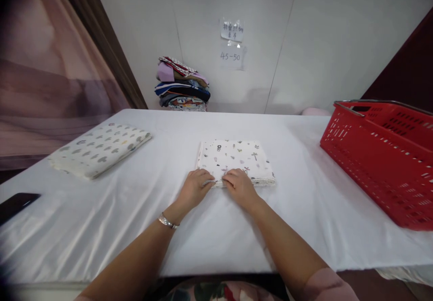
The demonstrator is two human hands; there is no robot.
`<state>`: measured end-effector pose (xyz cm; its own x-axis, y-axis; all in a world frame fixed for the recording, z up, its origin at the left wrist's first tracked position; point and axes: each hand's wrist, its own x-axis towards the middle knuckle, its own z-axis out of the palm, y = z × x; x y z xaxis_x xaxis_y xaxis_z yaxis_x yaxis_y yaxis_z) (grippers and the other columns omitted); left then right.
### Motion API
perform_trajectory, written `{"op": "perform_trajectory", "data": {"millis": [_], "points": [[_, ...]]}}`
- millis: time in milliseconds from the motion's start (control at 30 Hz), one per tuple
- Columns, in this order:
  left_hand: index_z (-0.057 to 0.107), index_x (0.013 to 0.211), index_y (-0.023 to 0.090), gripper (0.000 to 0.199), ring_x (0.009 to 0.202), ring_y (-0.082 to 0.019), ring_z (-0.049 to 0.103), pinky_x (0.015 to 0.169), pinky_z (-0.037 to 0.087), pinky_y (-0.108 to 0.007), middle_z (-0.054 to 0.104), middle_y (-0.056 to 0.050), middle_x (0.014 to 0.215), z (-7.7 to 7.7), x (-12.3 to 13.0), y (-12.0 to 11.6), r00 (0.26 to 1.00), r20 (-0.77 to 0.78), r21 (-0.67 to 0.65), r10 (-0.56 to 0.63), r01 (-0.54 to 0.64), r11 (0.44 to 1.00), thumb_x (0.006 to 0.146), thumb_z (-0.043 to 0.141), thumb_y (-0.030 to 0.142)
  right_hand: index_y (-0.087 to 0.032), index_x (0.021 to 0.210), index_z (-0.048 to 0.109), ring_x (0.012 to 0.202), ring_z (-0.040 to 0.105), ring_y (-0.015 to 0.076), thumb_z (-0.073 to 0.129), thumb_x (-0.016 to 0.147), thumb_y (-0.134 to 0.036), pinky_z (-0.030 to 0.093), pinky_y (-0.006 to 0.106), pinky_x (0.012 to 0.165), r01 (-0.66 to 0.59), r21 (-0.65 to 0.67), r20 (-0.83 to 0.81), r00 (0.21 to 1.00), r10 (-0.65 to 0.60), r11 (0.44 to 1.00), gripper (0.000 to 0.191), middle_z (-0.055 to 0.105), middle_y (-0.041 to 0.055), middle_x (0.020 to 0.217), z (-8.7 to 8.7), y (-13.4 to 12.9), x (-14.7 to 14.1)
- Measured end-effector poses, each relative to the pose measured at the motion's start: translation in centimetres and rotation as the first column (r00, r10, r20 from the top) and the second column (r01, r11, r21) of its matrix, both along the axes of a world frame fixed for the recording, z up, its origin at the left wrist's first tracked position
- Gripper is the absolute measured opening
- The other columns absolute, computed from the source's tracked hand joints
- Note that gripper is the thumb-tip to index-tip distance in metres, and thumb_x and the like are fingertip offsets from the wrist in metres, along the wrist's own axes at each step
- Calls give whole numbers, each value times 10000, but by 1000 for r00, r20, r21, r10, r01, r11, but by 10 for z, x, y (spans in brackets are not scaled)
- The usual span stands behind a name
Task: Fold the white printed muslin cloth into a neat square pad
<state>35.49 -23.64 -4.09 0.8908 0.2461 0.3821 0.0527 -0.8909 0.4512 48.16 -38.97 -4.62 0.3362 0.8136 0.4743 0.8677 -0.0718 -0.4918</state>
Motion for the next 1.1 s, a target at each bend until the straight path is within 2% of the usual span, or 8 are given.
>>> {"op": "perform_trajectory", "data": {"millis": [133,433,633,833,1100], "points": [[643,797,222,197,816,-143,539,786,376,-330,617,-2,828,3,0,0,1000,-19,-13,-15,15,1000,879,463,223,-243,935,670,860,545,190,501,861,-160,441,364,775,23,-16,12,1000,-23,1000,203,628,45,918,-1,1,-1],[633,843,212,102,839,-162,530,781,375,-338,608,-9,843,-1,0,1,1000,-16,63,-26,27,998,851,534,234,-237,859,671,836,539,195,501,846,-147,429,373,779,60,12,-17,998,-60,998,192,627,38,869,-2,5,-4],[628,803,207,172,811,-152,524,772,365,-332,602,-8,819,0,2,0,1000,-18,39,-6,7,999,883,479,235,-234,881,665,848,537,201,504,839,-149,420,381,793,78,10,7,997,-78,997,188,626,42,888,-4,5,-5],[589,788,189,205,813,-164,516,740,359,-324,583,-25,821,0,3,-2,1000,-15,98,14,-12,995,904,425,230,-226,957,644,904,529,207,522,811,-129,415,381,827,61,37,24,998,-62,997,213,619,47,952,-5,6,-8],[569,777,175,205,797,-168,511,729,355,-326,580,-41,827,1,4,-4,999,-38,149,32,-26,988,904,412,208,-205,904,643,872,522,210,507,820,-105,416,366,783,52,11,92,994,-52,999,188,618,59,921,-3,12,-13]]}}
